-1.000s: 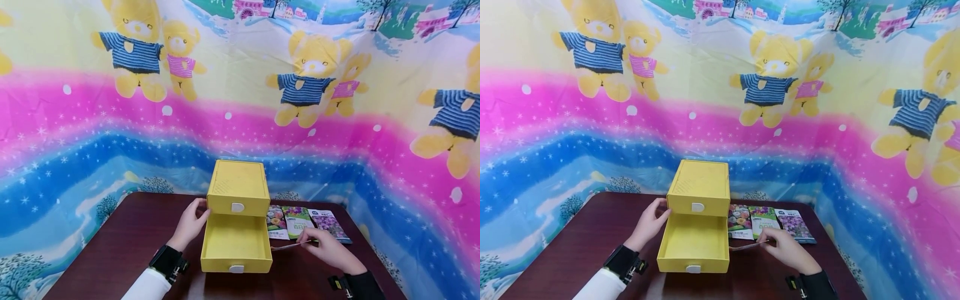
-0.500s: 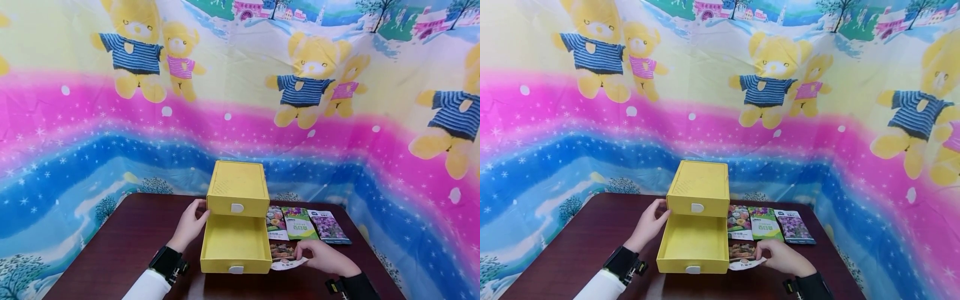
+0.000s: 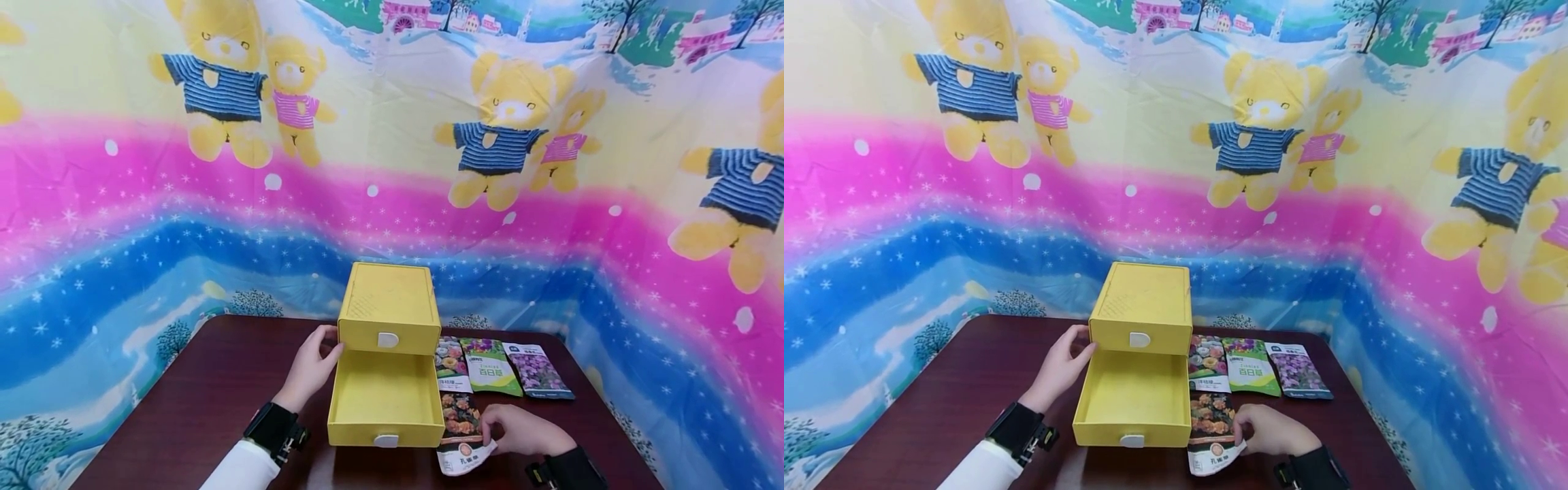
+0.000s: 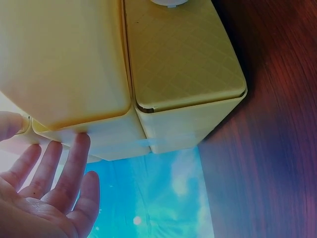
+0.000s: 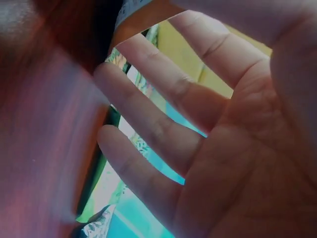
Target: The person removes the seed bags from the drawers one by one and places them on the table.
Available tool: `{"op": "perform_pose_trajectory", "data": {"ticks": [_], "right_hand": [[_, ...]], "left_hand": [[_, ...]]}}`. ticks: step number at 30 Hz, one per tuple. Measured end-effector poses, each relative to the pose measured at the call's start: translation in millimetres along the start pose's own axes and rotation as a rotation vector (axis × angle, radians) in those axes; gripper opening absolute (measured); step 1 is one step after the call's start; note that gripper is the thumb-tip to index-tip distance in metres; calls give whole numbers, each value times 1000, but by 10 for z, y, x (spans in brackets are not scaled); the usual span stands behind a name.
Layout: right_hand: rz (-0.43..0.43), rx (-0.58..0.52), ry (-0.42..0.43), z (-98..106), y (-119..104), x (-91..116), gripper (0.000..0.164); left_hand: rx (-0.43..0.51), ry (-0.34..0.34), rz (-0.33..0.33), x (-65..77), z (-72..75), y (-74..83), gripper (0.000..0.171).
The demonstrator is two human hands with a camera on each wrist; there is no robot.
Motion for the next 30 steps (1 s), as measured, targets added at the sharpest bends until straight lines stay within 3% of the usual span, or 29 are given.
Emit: {"op": "perform_pose_trajectory", "data": {"ticks": [14,30], "right_hand": [[-83,-21,-38,-110,76,-44,9],[-141,42,-28,-109,120,-45,20]], "left_hand": [[1,3,-7,0,-6,-17,31],[-3,2,-15,-4,-3,-14,32]]}}
Point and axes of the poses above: each hand's wrist, its own x-axis away from the middle knuckle, its own z-axis out of the back of the hand, y = z × x, the point moved 5 cm from there along -x, towards the middle knuckle, and after that the axes turned 1 degree about -z, right-handed, at the moved point
